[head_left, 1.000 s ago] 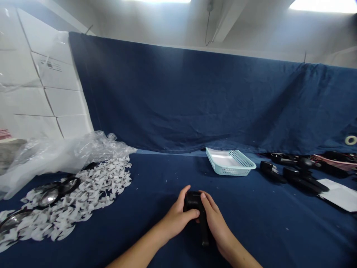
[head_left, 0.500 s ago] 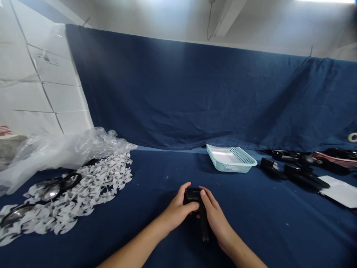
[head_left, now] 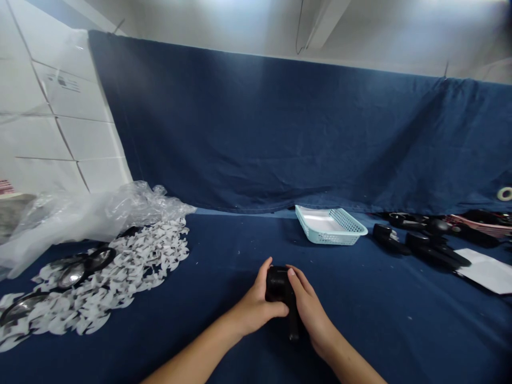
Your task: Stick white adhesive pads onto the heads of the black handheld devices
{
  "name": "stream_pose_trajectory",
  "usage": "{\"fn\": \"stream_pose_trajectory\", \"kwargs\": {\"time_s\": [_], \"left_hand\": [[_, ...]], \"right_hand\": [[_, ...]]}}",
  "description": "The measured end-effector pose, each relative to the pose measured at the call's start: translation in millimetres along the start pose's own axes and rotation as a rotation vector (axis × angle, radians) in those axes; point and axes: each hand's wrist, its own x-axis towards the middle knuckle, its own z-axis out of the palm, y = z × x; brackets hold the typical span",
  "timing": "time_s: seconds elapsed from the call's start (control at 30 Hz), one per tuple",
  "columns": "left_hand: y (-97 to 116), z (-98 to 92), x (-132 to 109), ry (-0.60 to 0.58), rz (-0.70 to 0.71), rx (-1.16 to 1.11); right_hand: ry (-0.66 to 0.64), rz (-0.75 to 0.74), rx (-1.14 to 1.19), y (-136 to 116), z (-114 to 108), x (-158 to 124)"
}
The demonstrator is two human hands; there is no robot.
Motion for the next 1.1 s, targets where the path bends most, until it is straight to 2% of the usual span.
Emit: {"fn": "stream_pose_trajectory", "kwargs": {"time_s": [0.5, 0.7, 0.9, 1.1], "left_hand": [[-2, 7.0, -4, -0.032, -0.058, -0.067], [4, 12.0, -4, 0.059, -0.094, -0.157], [3, 11.2, -2, 0.182, -0.077, -0.101], [6, 11.9, -2, 0.207, -0.065, -0.153]], "right_hand": [[0.036, 0.029, 0.032, 3, 0, 1], [0.011, 0.008, 0.018, 2, -1, 1], [-0.007, 0.008, 0.003, -1, -1, -1], [-0.020, 0.000, -0.033, -7, 2, -5]]}}
